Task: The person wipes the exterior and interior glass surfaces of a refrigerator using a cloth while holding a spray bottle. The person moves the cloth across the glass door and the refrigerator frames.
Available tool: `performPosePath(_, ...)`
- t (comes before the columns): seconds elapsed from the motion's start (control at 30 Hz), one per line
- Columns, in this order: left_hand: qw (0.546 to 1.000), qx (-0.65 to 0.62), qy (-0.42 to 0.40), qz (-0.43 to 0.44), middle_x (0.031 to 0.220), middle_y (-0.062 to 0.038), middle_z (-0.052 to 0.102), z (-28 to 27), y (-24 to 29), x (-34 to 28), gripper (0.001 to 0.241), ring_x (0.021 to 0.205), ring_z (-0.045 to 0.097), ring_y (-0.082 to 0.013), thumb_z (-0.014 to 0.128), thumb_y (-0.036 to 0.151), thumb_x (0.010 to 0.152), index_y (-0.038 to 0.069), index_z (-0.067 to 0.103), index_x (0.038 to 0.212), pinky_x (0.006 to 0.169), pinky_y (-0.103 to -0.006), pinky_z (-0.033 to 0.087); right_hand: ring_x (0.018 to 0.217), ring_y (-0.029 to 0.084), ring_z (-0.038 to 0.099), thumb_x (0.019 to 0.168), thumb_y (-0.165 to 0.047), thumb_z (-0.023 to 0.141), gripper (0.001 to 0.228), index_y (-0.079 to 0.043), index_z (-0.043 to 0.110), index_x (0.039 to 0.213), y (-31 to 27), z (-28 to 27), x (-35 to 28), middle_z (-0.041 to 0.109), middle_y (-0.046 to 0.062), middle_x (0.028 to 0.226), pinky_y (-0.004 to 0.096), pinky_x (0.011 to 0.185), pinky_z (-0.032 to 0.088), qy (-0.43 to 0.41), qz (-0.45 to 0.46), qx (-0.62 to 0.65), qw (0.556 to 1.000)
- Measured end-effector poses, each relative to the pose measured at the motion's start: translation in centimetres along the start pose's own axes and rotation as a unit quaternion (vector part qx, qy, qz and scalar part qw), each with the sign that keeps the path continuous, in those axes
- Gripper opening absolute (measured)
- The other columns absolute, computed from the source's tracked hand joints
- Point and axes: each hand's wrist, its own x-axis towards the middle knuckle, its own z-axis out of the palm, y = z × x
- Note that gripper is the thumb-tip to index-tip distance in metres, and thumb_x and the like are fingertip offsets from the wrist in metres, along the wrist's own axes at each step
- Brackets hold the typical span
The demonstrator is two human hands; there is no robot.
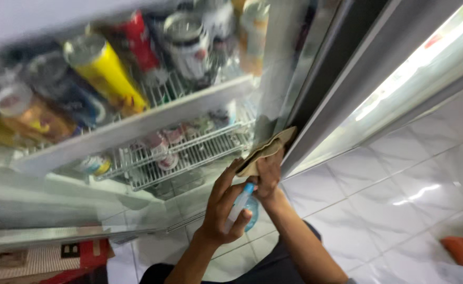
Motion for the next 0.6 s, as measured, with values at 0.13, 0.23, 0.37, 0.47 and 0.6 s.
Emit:
performPosePath(0.13, 0.999, 0.011, -0.018, 0.028, 0.161, -0.033, 0.039, 1.4, -3.8, -3.6, 0.061, 0.153, 0.042, -0.0454, 0.045, 0.051, 0.108, -0.004, 0.066, 0.123, 0.125, -0.0507, 0.035, 0.144, 0.056, 0.041, 0.108, -0.037, 0.05, 0.049, -0.001, 0.052, 0.141, 1.2, 1.8, -6.7, 0.048, 0.031, 0.149, 0.069, 0.122, 0.026, 0.006, 0.024, -0.019, 1.0)
performPosePath(0.23, 0.999, 0.02, -0.015, 0.048, 0.161, -0.033, 0.039, 1.7, -5.4, -5.5, 0.06, 0.152, 0.043, -0.0455, 0.047, 0.05, 0.107, -0.005, 0.066, 0.123, 0.124, -0.0502, 0.036, 0.145, 0.055, 0.04, 0.104, -0.032, 0.06, 0.05, -0.001, 0.054, 0.143, 0.5, 2.2, -8.8, 0.047, 0.029, 0.15, 0.065, 0.122, 0.03, -0.01, 0.016, -0.054, 0.998)
performPosePath(0.37, 0.998, 0.011, 0.0, 0.056, 0.161, -0.034, 0.039, 1.3, -5.2, -6.6, 0.062, 0.149, 0.049, -0.0448, 0.048, 0.051, 0.108, -0.006, 0.064, 0.124, 0.121, -0.0479, 0.041, 0.142, 0.046, 0.046, 0.098, -0.024, 0.066, 0.046, -0.005, 0.062, 0.14, -0.1, 0.7, -7.1, 0.053, 0.022, 0.15, 0.054, 0.122, 0.04, 0.017, -0.019, -0.112, 0.993)
performPosePath(0.47, 0.999, -0.003, 0.003, 0.048, 0.16, -0.036, 0.038, 0.6, -3.0, -5.8, 0.064, 0.132, 0.06, -0.0403, 0.048, 0.052, 0.106, -0.008, 0.063, 0.121, 0.112, -0.0451, 0.046, 0.147, 0.045, 0.044, 0.1, -0.016, 0.06, 0.042, -0.006, 0.063, 0.14, -0.9, 0.2, -3.0, 0.052, 0.022, 0.154, 0.053, 0.125, 0.04, 0.038, -0.025, -0.096, 0.994)
performPosePath(0.6, 0.992, 0.033, 0.036, 0.118, 0.164, -0.037, 0.036, -0.9, 0.9, -4.2, 0.058, 0.151, 0.045, -0.0496, 0.048, 0.049, 0.111, -0.005, 0.068, 0.116, 0.121, -0.05, 0.038, 0.151, 0.051, 0.032, 0.094, -0.019, 0.055, 0.056, 0.002, 0.053, 0.146, -3.7, -0.8, 3.9, 0.041, 0.028, 0.157, 0.06, 0.126, 0.025, 0.052, -0.051, -0.059, 0.996)
